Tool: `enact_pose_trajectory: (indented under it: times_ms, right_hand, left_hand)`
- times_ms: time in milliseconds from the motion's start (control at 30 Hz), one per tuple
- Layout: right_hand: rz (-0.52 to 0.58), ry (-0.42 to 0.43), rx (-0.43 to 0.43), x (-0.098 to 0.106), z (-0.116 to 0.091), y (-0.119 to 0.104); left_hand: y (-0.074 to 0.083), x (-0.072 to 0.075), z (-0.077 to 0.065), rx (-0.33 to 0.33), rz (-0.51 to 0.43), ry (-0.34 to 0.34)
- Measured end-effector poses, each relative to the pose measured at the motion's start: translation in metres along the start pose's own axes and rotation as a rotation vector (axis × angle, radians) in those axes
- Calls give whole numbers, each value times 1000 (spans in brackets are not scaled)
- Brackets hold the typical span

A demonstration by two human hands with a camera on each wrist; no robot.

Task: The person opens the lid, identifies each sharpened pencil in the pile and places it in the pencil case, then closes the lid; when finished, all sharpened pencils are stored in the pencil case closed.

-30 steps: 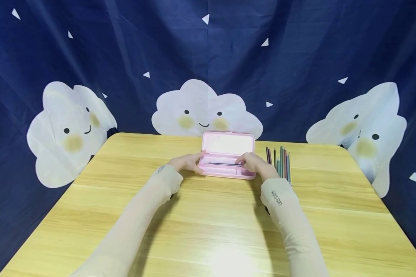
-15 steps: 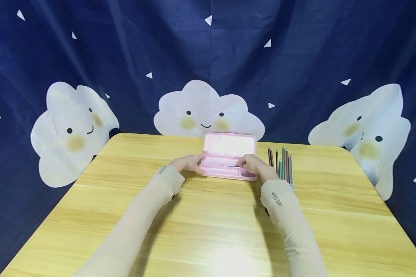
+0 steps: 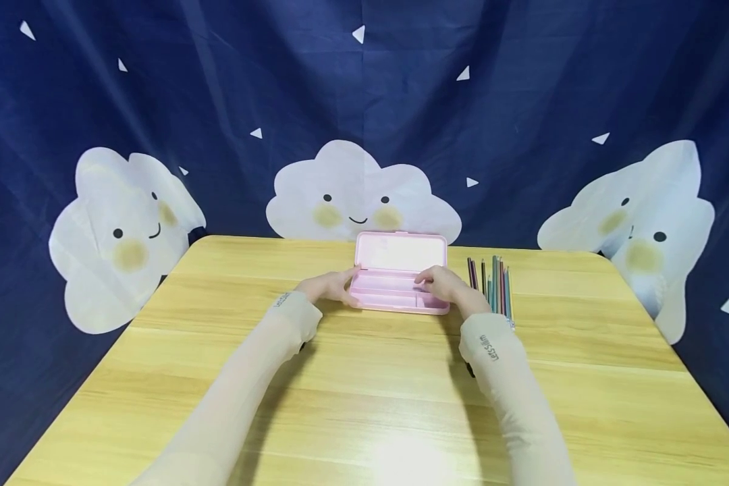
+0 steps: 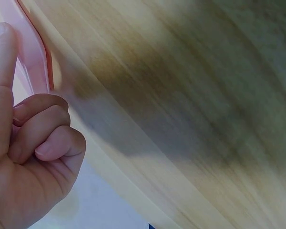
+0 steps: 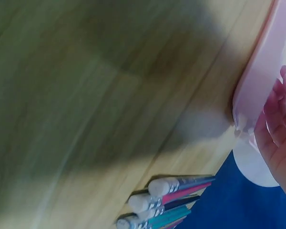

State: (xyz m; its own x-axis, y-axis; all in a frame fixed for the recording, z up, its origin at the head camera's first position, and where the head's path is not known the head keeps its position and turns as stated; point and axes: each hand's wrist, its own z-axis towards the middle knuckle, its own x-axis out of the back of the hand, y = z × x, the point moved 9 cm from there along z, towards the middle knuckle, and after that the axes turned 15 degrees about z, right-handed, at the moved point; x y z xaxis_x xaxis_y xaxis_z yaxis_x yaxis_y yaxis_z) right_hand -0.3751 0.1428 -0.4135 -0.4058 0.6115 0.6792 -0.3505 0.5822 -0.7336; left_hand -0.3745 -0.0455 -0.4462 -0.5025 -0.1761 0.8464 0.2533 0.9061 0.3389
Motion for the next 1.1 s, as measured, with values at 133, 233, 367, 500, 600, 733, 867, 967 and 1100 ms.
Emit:
enact_pose_trajectory:
  times_ms: [133,233,367,500,600,733,867,967,1100]
  right_hand:
    - [23,54,24,12,-6,0]
    - [39,84,30,20,-13,4]
    - [58,105,10,31,-24,13]
    - [69,121,-29,42,-36,24]
    - [60,134,-61,49,-47,34]
    - [63,142,-84,57,-59,42]
    - [43,155,-90,64,-69,46]
    - [34,153,-101,68,-75,50]
    - [39,136,-121,73,-85,56]
  left_hand:
    - [-1,1,1,12,48,1]
    - [-1,2,2,25,84,2]
    - [-1,2,2,32,92,-1]
    - [-1,2,2,31,88,1]
    - [-1,2,2,34,88,4]
    - [2,3,1,47,87,-1]
    - [3,4,-1,52,92,-1]
    - [3,4,-2,49,90,-1]
    - [2,3,-2,50,94,-5]
